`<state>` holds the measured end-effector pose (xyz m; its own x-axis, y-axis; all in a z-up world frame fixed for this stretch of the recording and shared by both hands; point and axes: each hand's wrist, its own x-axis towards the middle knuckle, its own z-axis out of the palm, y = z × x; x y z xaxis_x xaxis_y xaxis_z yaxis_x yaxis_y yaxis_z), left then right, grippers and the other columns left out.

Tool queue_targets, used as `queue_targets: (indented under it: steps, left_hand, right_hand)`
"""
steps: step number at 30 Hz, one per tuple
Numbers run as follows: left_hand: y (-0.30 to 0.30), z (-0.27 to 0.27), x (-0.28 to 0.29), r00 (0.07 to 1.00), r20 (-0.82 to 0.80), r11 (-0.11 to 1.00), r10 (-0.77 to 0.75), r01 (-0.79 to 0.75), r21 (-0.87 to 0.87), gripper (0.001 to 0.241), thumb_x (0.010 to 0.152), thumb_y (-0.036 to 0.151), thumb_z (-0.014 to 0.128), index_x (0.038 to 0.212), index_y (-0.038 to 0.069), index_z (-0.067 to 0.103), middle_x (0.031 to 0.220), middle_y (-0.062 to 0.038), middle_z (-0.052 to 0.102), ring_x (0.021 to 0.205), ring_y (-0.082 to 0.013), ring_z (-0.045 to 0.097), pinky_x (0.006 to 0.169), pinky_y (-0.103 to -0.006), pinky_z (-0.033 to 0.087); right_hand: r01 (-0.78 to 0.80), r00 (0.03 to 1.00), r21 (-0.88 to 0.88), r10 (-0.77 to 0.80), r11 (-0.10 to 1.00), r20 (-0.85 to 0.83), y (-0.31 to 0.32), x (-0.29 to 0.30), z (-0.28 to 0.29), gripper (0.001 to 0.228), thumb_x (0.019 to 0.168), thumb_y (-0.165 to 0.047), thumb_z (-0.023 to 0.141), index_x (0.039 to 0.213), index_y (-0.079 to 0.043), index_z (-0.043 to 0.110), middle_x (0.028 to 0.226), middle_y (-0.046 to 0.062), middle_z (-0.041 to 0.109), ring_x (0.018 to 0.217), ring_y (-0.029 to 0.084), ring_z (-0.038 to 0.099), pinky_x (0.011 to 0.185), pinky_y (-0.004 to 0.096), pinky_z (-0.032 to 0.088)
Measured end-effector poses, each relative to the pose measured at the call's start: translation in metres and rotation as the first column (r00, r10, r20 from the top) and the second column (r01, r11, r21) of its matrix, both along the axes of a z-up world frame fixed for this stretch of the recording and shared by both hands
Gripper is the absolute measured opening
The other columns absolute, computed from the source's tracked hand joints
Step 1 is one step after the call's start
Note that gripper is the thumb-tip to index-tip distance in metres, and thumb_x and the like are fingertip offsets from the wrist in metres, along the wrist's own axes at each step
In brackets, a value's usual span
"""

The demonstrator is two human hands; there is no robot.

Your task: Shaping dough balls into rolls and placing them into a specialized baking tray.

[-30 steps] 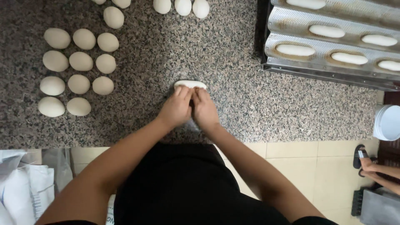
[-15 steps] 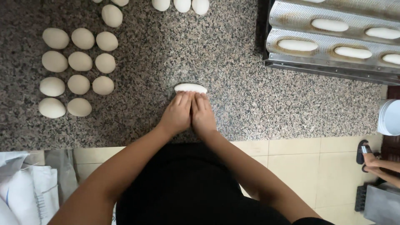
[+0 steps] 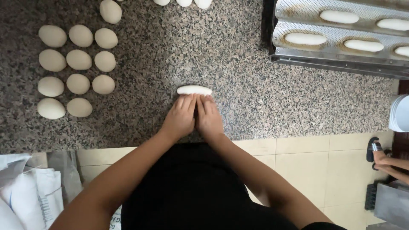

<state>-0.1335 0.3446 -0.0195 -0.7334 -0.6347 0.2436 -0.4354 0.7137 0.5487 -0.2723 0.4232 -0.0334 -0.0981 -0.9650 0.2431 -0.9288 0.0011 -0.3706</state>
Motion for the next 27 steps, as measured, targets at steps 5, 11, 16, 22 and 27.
queue_targets:
  steps: [5,11,16,22,27]
  left_hand:
    - [-0.004,0.017,-0.002,1.000,-0.019,0.993,0.022,-0.020,0.114,0.066,0.075,0.007,0.060,0.137,-0.014,0.052,0.132,-0.025,0.057,0.122,-0.0391,0.053,0.109,-0.0453,0.045]
    - [-0.005,0.032,0.000,0.998,-0.042,0.995,0.038,-0.034,0.094,0.061,0.077,0.007,0.060,0.134,-0.014,0.053,0.128,-0.025,0.057,0.121,-0.0403,0.054,0.108,-0.0454,0.046]
    - [0.000,0.001,0.002,1.000,-0.026,0.991,0.017,-0.020,-0.136,0.053,0.086,0.008,0.057,0.134,-0.016,0.054,0.129,-0.027,0.057,0.123,-0.0399,0.055,0.112,-0.0454,0.045]
    - [0.004,0.005,0.004,0.999,0.035,0.982,-0.023,0.029,-0.186,0.049,0.087,0.010,0.055,0.129,-0.014,0.059,0.121,-0.024,0.061,0.114,-0.0366,0.058,0.107,-0.0428,0.047]
    - [-0.008,0.042,0.002,0.988,0.126,0.950,0.092,-0.126,0.287,0.021,0.092,0.008,0.053,0.105,0.001,0.068,0.111,-0.015,0.064,0.112,-0.0315,0.061,0.098,-0.0413,0.051]
  right_hand:
    - [-0.010,0.999,0.049,0.008,0.999,0.035,-0.008,-0.006,0.009,0.054,0.085,-0.003,0.066,0.138,0.004,0.058,0.134,0.020,0.059,0.130,0.040,0.056,0.115,0.046,0.045]
    - [0.037,0.984,0.050,-0.045,0.998,0.169,-0.016,-0.002,0.056,0.052,0.082,0.003,0.064,0.134,0.001,0.061,0.131,0.018,0.060,0.127,0.039,0.057,0.114,0.046,0.047]
    - [0.018,0.996,-0.026,-0.015,1.000,0.087,-0.004,0.003,0.023,0.056,0.082,0.001,0.065,0.137,0.006,0.057,0.134,0.022,0.056,0.129,0.042,0.054,0.116,0.050,0.043]
    - [-0.009,1.000,0.042,0.010,0.999,-0.021,0.006,0.004,0.010,0.051,0.086,-0.003,0.066,0.136,0.004,0.059,0.136,0.019,0.058,0.132,0.041,0.055,0.115,0.046,0.045]
    - [0.065,0.966,0.118,-0.092,0.991,0.241,-0.017,-0.003,0.059,0.025,0.082,-0.001,0.063,0.106,-0.004,0.071,0.111,0.014,0.068,0.108,0.035,0.063,0.098,0.044,0.051]
